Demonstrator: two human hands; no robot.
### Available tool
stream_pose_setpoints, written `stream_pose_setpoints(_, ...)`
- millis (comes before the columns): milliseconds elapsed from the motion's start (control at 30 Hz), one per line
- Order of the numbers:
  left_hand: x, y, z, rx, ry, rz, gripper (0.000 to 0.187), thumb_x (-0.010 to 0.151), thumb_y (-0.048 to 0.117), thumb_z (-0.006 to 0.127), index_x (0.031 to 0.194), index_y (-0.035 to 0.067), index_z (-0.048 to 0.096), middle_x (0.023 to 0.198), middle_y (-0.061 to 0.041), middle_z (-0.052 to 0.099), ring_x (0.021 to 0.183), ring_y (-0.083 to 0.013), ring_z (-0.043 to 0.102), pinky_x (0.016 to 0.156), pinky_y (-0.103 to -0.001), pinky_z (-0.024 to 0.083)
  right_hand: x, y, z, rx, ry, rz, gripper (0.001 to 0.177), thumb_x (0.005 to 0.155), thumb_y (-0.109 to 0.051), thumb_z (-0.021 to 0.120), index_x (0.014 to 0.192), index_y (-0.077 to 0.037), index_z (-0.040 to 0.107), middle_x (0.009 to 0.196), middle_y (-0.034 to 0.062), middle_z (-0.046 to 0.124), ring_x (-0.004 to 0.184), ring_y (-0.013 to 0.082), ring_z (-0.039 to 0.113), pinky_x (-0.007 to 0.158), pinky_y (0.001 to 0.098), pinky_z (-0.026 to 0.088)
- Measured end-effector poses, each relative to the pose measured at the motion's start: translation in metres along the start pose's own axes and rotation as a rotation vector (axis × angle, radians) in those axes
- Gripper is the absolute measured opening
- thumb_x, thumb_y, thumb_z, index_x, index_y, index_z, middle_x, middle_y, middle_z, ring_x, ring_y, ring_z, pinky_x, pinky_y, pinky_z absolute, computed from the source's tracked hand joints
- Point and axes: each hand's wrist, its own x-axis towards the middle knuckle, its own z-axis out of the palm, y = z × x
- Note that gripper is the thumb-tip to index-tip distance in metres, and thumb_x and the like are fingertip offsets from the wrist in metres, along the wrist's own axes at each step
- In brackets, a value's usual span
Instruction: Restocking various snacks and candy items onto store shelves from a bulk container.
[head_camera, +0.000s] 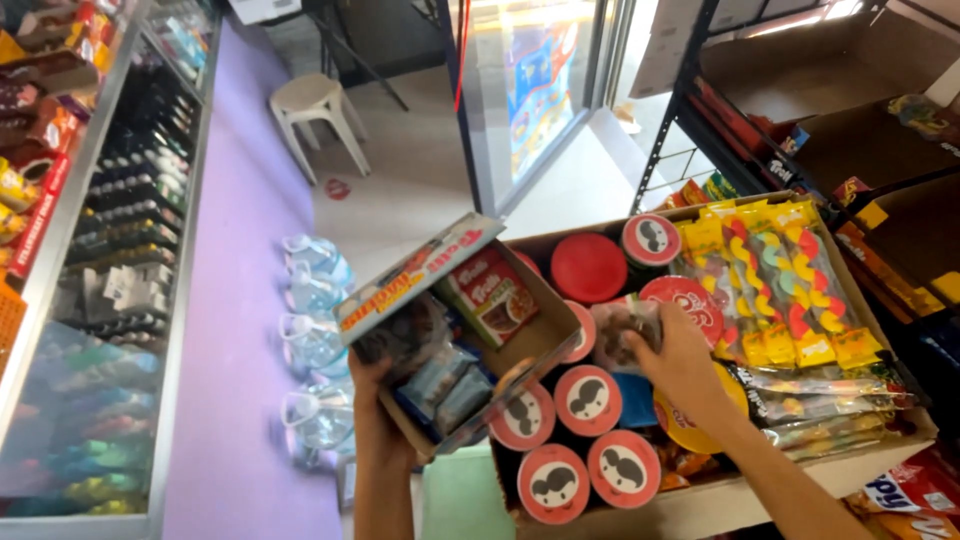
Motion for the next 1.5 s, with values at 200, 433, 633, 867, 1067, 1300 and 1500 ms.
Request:
stream_pose_setpoints(200,0.006,-0.012,0.004,-0.085,-0.011,-0.057,0.063,0.084,0.023,0.069,0.144,0.014,0.050,0.132,-0.012,0.061,0.116,-0.0315,0.060,0.099,-0.046,0.052,0.009,-0.017,-0.005,-0.228,0.127,-0.210,0.043,0.082,-0.023,0.074,0.112,0.004,0.057,0.112,0.0288,0.060,0.105,0.0478,0.056,0.091,0.0514,0.046)
stream_pose_setpoints(433,0.001,-0.008,0.015,-0.068,0.064,-0.045,0.061,0.083,0.023,0.068,0.141,0.017,0.051,0.131,-0.010,0.061,0.115,-0.0307,0.060,0.099,-0.047,0.052,0.025,0.031,0.004,-0.040,-0.102,0.040,0.050,0.085,-0.027,0.073,0.124,0.002,0.061,0.117,0.0214,0.060,0.111,0.0421,0.058,0.093,0.0478,0.048)
stream_pose_setpoints(633,0.001,-0.015,0.013,-0.088,0.101,-0.055,0.061,0.081,0.022,0.067,0.141,0.017,0.052,0.129,-0.010,0.062,0.115,-0.0312,0.061,0.098,-0.047,0.052,0.023,0.007,0.008,-0.179,-0.105,-0.078,0.065,0.086,-0.023,0.073,0.141,0.003,0.050,0.124,0.0264,0.055,0.116,0.0444,0.054,0.101,0.0511,0.045)
stream_pose_setpoints(867,0.002,-0.015,0.030,-0.061,0.107,-0.017,0.061,0.082,0.019,0.064,0.142,0.018,0.052,0.130,-0.009,0.061,0.115,-0.0293,0.060,0.098,-0.045,0.052,0.036,0.022,0.003,0.110,-0.124,0.019,0.073,0.072,-0.019,0.082,0.137,-0.001,0.055,0.119,0.0222,0.064,0.112,0.0376,0.062,0.094,0.0457,0.050)
stream_pose_setpoints(1067,-0.004,-0.006,0.033,-0.073,0.088,-0.009,0.060,0.082,0.020,0.064,0.141,0.017,0.051,0.130,-0.010,0.062,0.117,-0.0306,0.060,0.099,-0.047,0.052,0.077,0.039,-0.044,0.287,-0.131,0.270,0.049,0.078,-0.011,0.085,0.121,0.001,0.066,0.101,0.0131,0.074,0.087,0.0214,0.071,0.074,0.0352,0.059)
stream_pose_setpoints(1300,-0.009,-0.023,0.029,-0.027,0.037,0.000,0.073,0.080,0.016,0.063,0.150,0.019,0.042,0.137,-0.011,0.056,0.120,-0.0311,0.059,0.098,-0.047,0.053,0.097,-0.043,-0.085,0.857,-0.006,0.011,0.049,0.084,0.009,0.072,0.130,-0.005,0.062,0.113,0.0019,0.069,0.101,0.0095,0.069,0.086,0.0243,0.059)
stream_pose_setpoints(1500,-0.014,-0.031,0.053,0.031,0.017,-0.167,0.091,0.077,0.010,0.060,0.160,0.028,0.025,0.142,-0.013,0.054,0.121,-0.0320,0.058,0.095,-0.049,0.054,0.120,-0.117,-0.090,0.396,-0.585,-0.468,0.052,0.071,0.005,0.076,0.119,-0.013,0.072,0.111,0.0057,0.073,0.106,0.0192,0.071,0.089,0.0380,0.058)
